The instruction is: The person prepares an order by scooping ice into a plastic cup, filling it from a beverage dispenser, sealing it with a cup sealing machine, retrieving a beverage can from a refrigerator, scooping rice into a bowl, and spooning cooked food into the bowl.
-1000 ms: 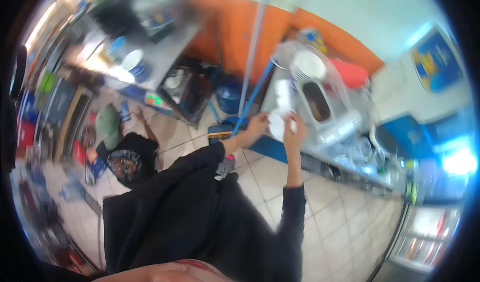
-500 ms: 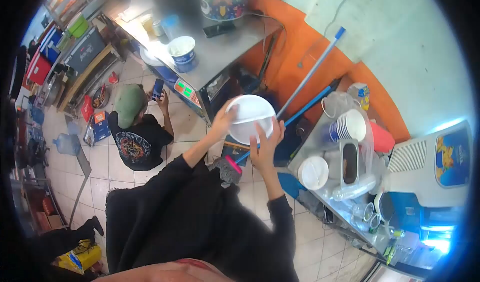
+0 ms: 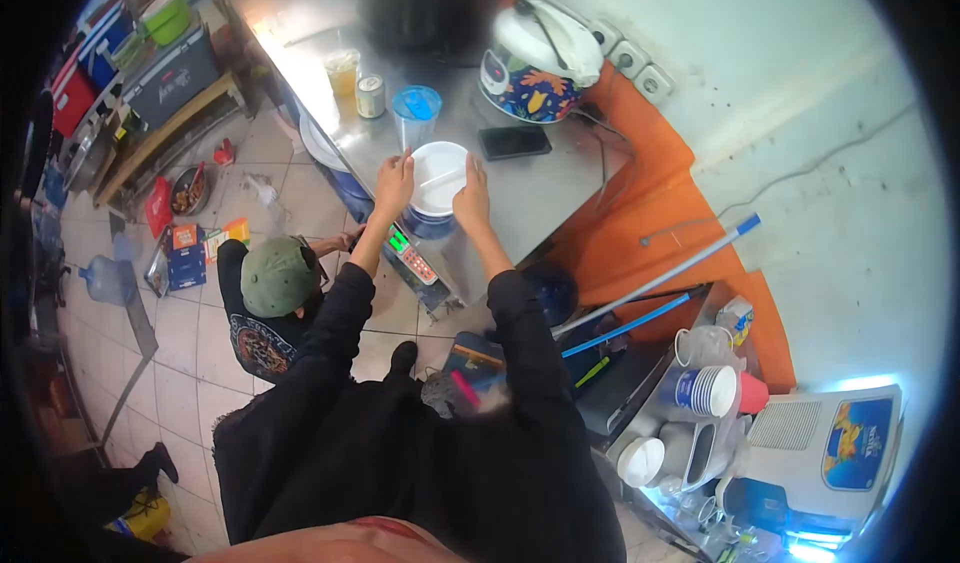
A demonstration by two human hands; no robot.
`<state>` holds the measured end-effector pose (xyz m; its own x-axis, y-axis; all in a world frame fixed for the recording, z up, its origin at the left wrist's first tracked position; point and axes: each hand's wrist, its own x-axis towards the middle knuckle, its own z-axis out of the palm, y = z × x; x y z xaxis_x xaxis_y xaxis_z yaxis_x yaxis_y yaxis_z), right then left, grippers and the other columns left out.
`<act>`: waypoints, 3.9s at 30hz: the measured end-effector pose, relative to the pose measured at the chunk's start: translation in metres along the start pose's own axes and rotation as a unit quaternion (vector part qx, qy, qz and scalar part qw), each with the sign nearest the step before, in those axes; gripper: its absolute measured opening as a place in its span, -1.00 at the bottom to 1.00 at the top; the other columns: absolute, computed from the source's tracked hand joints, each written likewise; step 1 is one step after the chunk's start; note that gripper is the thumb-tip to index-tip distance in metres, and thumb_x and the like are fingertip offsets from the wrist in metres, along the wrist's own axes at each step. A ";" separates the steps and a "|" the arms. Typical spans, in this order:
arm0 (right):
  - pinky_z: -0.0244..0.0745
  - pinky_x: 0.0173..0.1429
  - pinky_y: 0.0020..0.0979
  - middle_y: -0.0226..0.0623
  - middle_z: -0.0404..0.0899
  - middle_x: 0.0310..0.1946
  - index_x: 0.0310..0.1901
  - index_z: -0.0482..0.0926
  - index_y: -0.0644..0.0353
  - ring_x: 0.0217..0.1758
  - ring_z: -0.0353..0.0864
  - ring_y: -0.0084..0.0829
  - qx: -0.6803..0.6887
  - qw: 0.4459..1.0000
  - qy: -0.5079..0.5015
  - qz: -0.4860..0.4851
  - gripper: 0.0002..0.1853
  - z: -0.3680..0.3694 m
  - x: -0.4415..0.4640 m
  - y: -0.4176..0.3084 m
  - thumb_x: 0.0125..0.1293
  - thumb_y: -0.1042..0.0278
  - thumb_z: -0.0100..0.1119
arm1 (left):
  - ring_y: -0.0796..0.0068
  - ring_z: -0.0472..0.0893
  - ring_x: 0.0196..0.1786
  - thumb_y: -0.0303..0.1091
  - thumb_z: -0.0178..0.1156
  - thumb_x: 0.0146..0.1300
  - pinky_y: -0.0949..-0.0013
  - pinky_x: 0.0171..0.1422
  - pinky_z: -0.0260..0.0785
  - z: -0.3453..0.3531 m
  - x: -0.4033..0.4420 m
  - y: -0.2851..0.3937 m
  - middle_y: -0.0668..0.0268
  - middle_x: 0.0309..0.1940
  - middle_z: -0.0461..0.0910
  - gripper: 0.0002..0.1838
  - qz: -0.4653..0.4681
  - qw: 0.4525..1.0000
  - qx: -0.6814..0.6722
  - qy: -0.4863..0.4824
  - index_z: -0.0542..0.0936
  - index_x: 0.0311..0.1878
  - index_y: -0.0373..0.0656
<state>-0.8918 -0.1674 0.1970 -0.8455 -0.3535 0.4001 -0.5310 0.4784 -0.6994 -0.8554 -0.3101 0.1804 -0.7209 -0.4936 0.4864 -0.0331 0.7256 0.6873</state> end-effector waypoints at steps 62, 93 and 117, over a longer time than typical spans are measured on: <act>0.32 -0.07 -0.32 -0.15 0.37 -0.23 -0.14 0.46 0.11 -0.10 0.39 -0.22 -0.356 0.909 -0.192 -0.098 -0.53 -0.111 0.441 0.078 -0.25 0.42 0.17 | 0.29 0.35 -0.20 -0.23 -0.20 0.23 0.38 -0.06 0.13 0.033 -0.035 -0.022 0.13 -0.36 0.35 -0.68 -0.257 0.939 -0.219 -0.071 0.40 -0.19 -0.31; 0.08 -0.56 -0.62 -0.52 0.06 -0.70 -0.09 0.37 0.13 -0.65 0.03 -0.66 -0.230 0.923 0.306 -0.039 -0.54 -0.264 0.211 -0.005 -0.08 0.31 0.27 | 0.26 0.26 -0.02 -0.18 -0.19 0.18 0.28 0.11 0.07 0.010 -0.030 -0.011 0.14 0.01 0.22 -0.46 -0.258 0.866 -0.318 -0.287 0.00 0.24 0.07; -0.02 0.02 -0.08 -0.41 0.53 -0.24 -0.22 0.54 0.00 -0.10 0.45 -0.39 -0.764 0.625 -0.156 0.031 -0.74 -0.081 0.400 -0.014 0.13 0.31 -0.15 | 0.32 0.30 0.05 -0.14 -0.05 0.04 0.33 0.15 0.05 -0.150 0.022 -0.068 0.08 -0.01 0.29 -0.40 -0.536 0.685 -0.490 -0.054 0.17 0.07 -0.37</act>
<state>-1.2266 -0.2506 0.4149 -0.9418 -0.3215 0.0987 -0.1326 0.6245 0.7697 -0.7651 -0.4424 0.2257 -0.6945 -0.4152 -0.5876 -0.1404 -0.7228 0.6767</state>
